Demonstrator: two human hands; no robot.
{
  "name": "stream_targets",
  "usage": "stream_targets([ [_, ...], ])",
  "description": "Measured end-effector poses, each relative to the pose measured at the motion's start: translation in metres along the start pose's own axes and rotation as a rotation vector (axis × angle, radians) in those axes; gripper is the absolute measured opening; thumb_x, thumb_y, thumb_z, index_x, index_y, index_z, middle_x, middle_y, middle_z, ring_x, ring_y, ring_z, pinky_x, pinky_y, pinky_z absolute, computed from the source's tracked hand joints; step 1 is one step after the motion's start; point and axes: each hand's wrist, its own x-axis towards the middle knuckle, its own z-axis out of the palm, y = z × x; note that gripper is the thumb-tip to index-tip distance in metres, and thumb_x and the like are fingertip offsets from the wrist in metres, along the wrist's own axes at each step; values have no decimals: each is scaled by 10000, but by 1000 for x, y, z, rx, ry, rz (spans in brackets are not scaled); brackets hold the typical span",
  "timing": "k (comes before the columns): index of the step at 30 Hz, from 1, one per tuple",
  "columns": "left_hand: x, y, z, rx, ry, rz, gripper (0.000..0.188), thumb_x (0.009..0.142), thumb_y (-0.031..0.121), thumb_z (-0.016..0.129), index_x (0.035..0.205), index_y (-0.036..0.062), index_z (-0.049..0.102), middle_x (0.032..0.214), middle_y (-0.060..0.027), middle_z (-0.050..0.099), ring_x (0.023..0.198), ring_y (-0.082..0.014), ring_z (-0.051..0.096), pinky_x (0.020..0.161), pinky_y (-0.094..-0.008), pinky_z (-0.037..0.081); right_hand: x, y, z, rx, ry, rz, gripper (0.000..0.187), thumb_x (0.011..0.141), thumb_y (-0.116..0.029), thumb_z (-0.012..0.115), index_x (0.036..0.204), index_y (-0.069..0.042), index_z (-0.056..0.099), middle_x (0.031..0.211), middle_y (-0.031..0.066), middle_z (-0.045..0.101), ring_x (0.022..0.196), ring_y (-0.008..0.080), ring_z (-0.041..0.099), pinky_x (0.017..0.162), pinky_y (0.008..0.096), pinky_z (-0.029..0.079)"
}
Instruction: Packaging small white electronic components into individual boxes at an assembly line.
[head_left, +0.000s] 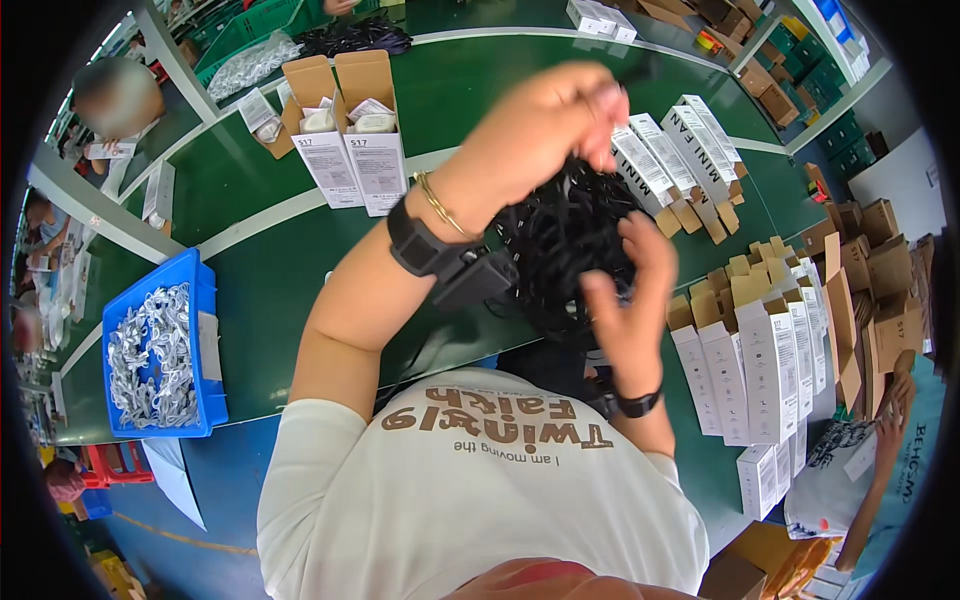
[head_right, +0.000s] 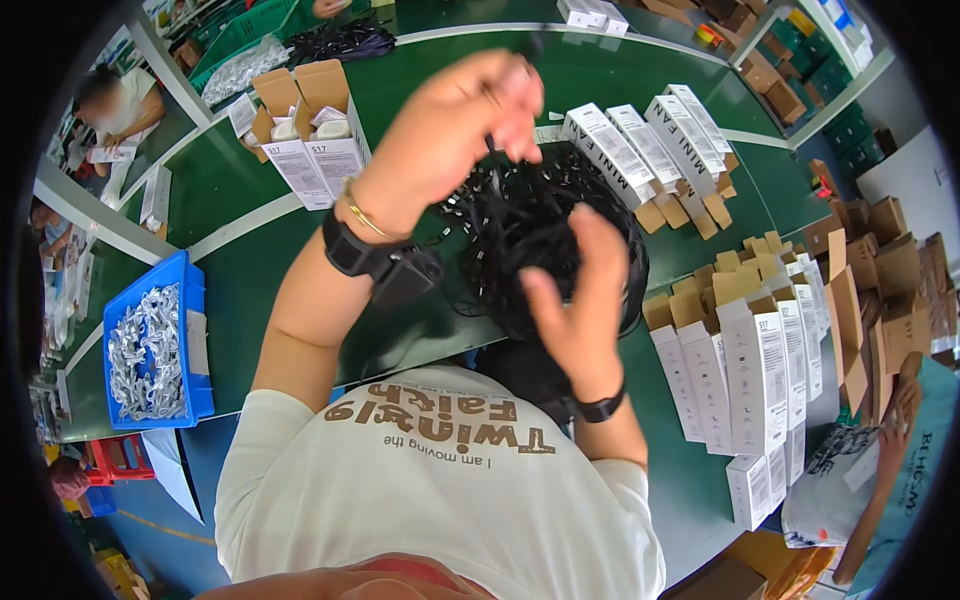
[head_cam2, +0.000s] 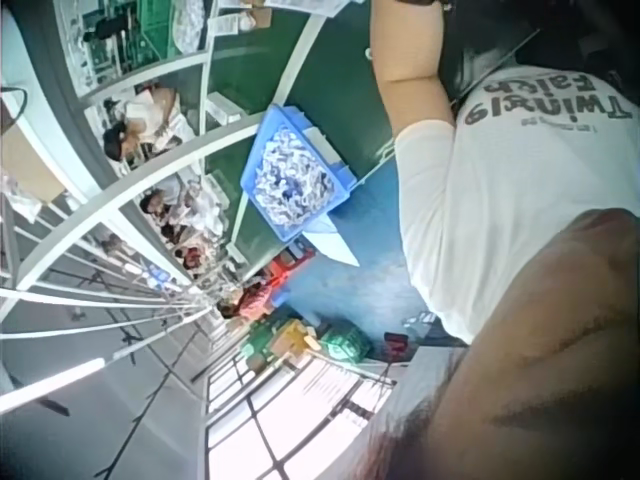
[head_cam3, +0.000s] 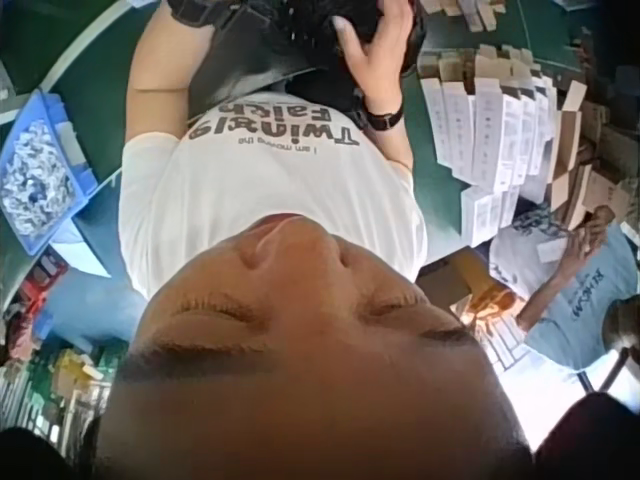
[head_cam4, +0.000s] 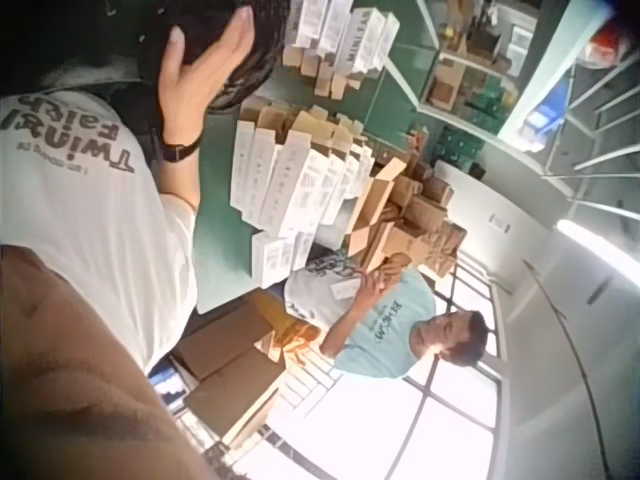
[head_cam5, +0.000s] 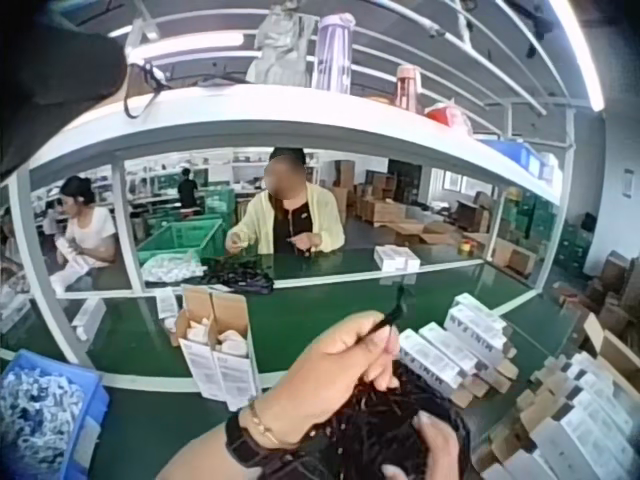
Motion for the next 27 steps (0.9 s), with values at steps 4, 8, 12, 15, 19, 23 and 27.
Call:
stream_targets([
  [4, 6, 59, -8, -112, 180, 240, 170, 937, 174, 516, 903, 14, 563, 664, -10, 515, 578, -120, 522, 555, -243, 446, -32, 40, 30, -500, -245, 50, 549, 813, -73, 597, 1343, -103, 455, 1401, 112, 435, 1315, 330, 370, 1064, 473, 301],
  [8, -27, 128, -40, -370, 60, 549, 62, 883, 19, 492, 831, 42, 516, 673, -34, 439, 557, -118, 390, 515, -265, 342, -38, 81, 32, -717, -281, 131, 532, 794, -44, 572, 1308, -166, 514, 1404, 65, 445, 1333, 309, 356, 1070, 485, 289],
  [12, -78, 164, -85, -243, 91, 752, 155, 931, 169, 528, 903, 21, 565, 714, -6, 499, 588, -115, 476, 505, -227, 384, -34, 112, 19, -731, -264, 221, 509, 790, -14, 553, 1278, -158, 545, 1387, 74, 466, 1319, 293, 384, 1058, 462, 315],
  [15, -97, 168, -78, -184, 136, 689, 141, 930, 159, 528, 921, 25, 572, 739, -12, 489, 601, -107, 450, 503, -216, 353, -26, 121, 1, -602, -287, 239, 508, 782, 12, 544, 1270, -130, 549, 1371, 100, 479, 1296, 302, 410, 1045, 436, 339],
  [19, -92, 119, -41, 53, 241, 537, 150, 957, 146, 494, 967, 25, 583, 766, -31, 495, 637, -97, 463, 549, -192, 361, -7, 97, -25, -457, -254, 204, 489, 785, 46, 533, 1256, -83, 549, 1330, 132, 506, 1241, 311, 461, 1012, 388, 380],
  [23, -69, 59, -15, 492, 76, 354, 113, 945, 75, 495, 946, -4, 575, 906, -62, 560, 756, -128, 548, 623, -232, 445, 24, 46, -36, -336, -127, 180, 388, 842, 37, 529, 1221, -39, 559, 1262, 134, 547, 1168, 258, 514, 960, 338, 419],
  [27, -57, 17, -6, 789, -130, 255, 111, 914, 25, 514, 1006, -21, 555, 990, -90, 576, 888, -163, 568, 768, -287, 465, 36, -13, 14, 698, -77, 269, 243, 896, -3, 550, 1129, -35, 611, 1013, 57, 621, 795, 79, 539, 718, 213, 455],
])
